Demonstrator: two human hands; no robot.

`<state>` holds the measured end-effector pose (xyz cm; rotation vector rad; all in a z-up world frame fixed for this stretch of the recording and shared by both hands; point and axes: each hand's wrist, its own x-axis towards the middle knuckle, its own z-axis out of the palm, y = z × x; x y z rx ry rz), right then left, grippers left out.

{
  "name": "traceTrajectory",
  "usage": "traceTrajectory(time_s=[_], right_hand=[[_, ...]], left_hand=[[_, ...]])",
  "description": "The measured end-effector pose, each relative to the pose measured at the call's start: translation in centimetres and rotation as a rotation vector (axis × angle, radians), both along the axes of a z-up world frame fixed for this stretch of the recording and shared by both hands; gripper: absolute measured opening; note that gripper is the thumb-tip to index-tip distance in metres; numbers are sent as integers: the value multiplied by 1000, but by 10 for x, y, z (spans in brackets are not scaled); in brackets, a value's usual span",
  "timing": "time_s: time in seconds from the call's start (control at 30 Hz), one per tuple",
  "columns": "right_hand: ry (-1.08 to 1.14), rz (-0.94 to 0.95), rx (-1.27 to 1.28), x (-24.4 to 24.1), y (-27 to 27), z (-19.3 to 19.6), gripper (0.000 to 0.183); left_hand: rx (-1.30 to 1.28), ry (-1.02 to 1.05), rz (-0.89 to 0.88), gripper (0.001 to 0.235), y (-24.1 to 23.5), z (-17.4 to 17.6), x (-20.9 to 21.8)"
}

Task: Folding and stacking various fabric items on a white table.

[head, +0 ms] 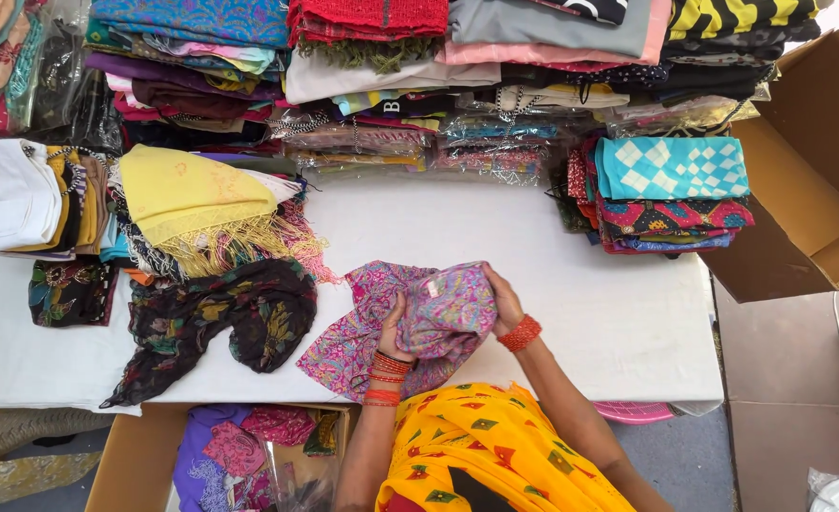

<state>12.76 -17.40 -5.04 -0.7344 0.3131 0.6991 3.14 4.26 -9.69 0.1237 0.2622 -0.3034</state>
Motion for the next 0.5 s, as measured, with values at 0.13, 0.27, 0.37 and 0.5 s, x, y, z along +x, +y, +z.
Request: traceTrajectory(time_s=[0.13, 0.27, 0.37, 0.5], right_hand=[[-251, -53, -297, 3, -49, -43, 36], [-345, -32, -481, -2, -96, -80, 35], [-718, 42, -1056, -12, -98, -58, 25], [-926, -117, -1117, -33, -70, 30, 39]], left_hand=[[79, -6, 19, 49, 13, 17, 9], [132, 7, 61, 38, 9, -50, 18], [605, -107, -90, 34, -17, -47, 23], [1441, -640, -285, 58, -87, 22, 36]])
